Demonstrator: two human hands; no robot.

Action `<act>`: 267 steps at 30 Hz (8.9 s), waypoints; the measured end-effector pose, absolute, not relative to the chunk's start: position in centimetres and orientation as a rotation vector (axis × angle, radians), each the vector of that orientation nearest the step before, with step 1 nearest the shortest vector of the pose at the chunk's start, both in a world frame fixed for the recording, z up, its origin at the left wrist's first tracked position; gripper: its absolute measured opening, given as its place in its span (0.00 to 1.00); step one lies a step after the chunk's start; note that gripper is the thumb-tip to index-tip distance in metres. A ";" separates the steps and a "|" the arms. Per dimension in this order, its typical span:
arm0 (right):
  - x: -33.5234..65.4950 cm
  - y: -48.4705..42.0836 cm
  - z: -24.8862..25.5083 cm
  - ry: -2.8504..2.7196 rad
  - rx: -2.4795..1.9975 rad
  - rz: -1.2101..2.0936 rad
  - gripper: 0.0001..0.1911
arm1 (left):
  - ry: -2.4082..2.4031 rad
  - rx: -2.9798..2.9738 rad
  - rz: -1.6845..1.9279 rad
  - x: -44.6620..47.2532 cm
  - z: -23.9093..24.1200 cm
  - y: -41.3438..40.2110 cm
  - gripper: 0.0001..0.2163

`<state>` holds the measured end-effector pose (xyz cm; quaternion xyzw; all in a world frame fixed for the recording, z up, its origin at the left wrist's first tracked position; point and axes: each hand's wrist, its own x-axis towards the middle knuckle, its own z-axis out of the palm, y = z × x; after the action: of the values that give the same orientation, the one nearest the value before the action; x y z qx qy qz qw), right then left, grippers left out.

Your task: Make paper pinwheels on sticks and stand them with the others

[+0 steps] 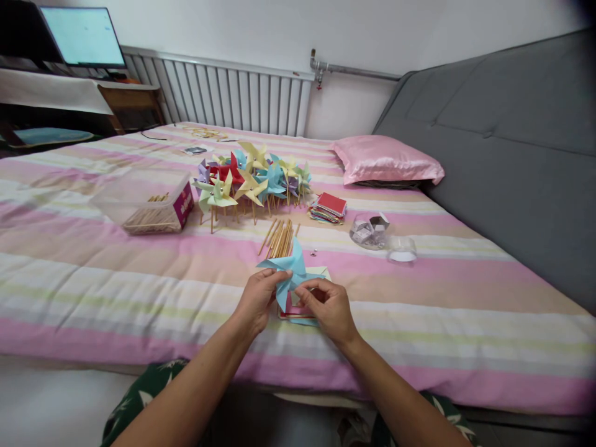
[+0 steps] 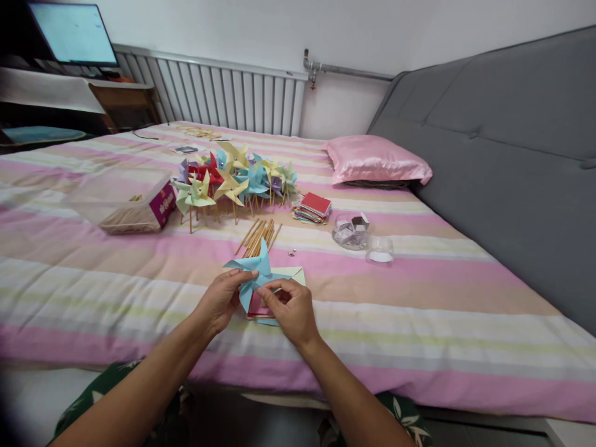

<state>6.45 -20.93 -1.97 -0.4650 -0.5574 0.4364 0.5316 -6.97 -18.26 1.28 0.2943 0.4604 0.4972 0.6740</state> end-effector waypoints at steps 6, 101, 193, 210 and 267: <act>6.6 -20.5 -2.2 -1.320 -1.177 0.887 0.09 | 1.068 0.729 1.150 -6.5 1.2 -18.5 0.12; 11.8 -15.7 -1.2 -1.436 -1.379 0.526 0.09 | 1.159 0.836 1.156 -7.7 0.7 -18.0 0.09; 7.5 -21.1 -0.1 -1.341 -1.082 0.941 0.09 | 1.040 1.274 1.081 -6.9 1.4 -19.1 0.12; 7.3 -20.9 -0.4 -1.207 -1.022 1.115 0.10 | 0.973 1.362 1.119 -7.0 1.0 -19.1 0.09; 7.1 -20.5 -0.4 -1.035 -0.955 1.346 0.12 | 1.108 1.569 1.007 -7.0 1.3 -19.0 0.09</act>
<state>7.13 -20.52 -0.44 -0.4055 -0.4395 0.5716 0.5618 -6.96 -18.97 1.30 0.6395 0.4517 0.4104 0.4676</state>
